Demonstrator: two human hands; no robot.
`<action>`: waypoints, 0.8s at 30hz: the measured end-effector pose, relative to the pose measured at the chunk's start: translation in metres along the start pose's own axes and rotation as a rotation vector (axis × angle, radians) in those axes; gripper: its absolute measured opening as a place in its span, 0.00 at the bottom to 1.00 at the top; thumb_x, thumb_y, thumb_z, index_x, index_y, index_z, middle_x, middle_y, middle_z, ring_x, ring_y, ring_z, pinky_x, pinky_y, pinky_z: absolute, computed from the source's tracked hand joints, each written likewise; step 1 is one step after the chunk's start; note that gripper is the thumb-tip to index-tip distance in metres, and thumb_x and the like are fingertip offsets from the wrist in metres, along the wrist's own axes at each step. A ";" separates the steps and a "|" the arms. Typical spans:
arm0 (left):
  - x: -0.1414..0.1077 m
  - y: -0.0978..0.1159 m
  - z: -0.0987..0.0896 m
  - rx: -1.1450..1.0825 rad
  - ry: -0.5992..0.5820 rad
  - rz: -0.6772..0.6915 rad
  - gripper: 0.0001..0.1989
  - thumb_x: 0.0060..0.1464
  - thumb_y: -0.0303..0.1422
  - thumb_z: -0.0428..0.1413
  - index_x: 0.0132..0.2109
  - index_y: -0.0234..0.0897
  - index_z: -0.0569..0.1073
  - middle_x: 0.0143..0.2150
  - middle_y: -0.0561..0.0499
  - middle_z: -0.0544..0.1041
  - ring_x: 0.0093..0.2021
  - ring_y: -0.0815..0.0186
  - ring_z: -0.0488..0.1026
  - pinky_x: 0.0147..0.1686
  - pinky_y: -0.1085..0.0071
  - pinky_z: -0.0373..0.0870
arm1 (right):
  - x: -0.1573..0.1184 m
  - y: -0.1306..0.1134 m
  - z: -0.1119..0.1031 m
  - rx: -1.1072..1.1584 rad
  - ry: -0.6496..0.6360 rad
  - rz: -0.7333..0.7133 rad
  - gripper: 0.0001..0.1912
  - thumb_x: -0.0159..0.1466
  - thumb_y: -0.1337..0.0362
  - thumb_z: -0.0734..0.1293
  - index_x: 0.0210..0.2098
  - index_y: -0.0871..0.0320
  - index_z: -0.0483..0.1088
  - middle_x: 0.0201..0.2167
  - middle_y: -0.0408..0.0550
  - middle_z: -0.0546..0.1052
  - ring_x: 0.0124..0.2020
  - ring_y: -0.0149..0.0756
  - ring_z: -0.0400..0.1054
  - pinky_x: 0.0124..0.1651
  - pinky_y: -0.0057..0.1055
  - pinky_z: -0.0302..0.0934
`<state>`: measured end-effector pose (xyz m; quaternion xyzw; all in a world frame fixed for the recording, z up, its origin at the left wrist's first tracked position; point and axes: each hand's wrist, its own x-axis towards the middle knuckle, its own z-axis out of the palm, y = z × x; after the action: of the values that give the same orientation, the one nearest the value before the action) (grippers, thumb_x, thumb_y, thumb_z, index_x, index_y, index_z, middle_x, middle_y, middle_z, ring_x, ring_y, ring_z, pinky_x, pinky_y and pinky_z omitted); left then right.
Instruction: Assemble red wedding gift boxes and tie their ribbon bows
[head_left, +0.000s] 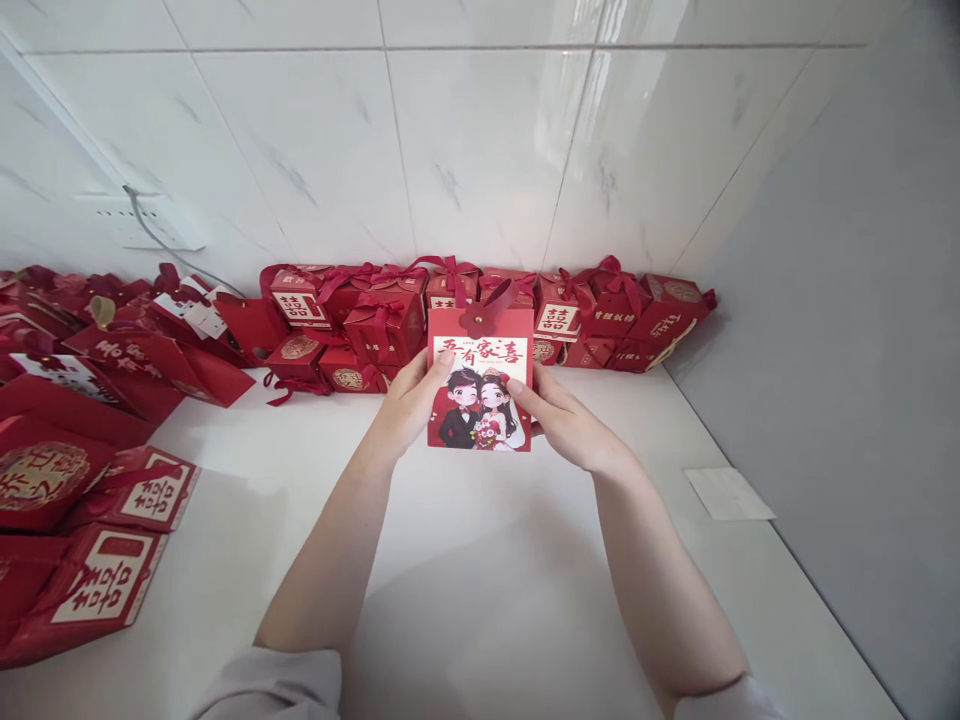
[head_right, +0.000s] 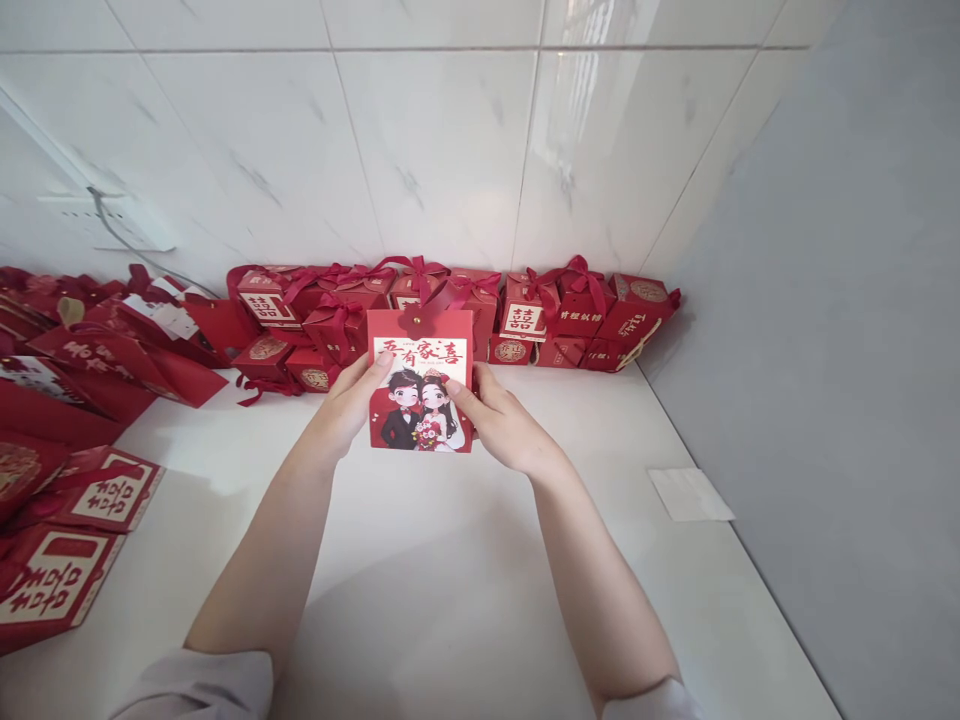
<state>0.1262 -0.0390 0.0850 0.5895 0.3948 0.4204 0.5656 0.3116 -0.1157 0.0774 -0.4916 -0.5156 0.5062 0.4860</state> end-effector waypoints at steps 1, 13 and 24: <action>0.000 0.002 -0.002 -0.014 -0.010 0.037 0.24 0.55 0.50 0.57 0.54 0.42 0.74 0.50 0.48 0.80 0.45 0.57 0.78 0.43 0.67 0.75 | 0.000 0.000 -0.001 -0.010 -0.005 0.004 0.23 0.69 0.49 0.62 0.59 0.51 0.61 0.56 0.48 0.73 0.52 0.43 0.71 0.52 0.41 0.69; 0.016 -0.014 -0.014 -0.062 0.120 0.018 0.27 0.52 0.49 0.60 0.54 0.37 0.71 0.51 0.42 0.78 0.46 0.57 0.78 0.43 0.64 0.75 | 0.003 0.001 0.005 -0.037 -0.048 0.042 0.21 0.69 0.50 0.61 0.56 0.52 0.63 0.53 0.49 0.75 0.46 0.42 0.74 0.39 0.36 0.73; -0.002 -0.004 0.004 0.126 -0.167 -0.089 0.38 0.51 0.48 0.62 0.66 0.45 0.60 0.65 0.43 0.67 0.61 0.53 0.68 0.60 0.57 0.65 | 0.003 0.004 0.016 -0.215 0.078 -0.157 0.20 0.69 0.54 0.58 0.58 0.48 0.66 0.48 0.47 0.76 0.42 0.42 0.73 0.36 0.38 0.73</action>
<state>0.1290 -0.0418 0.0807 0.6386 0.3979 0.3186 0.5765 0.2952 -0.1139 0.0735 -0.5183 -0.5843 0.3890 0.4885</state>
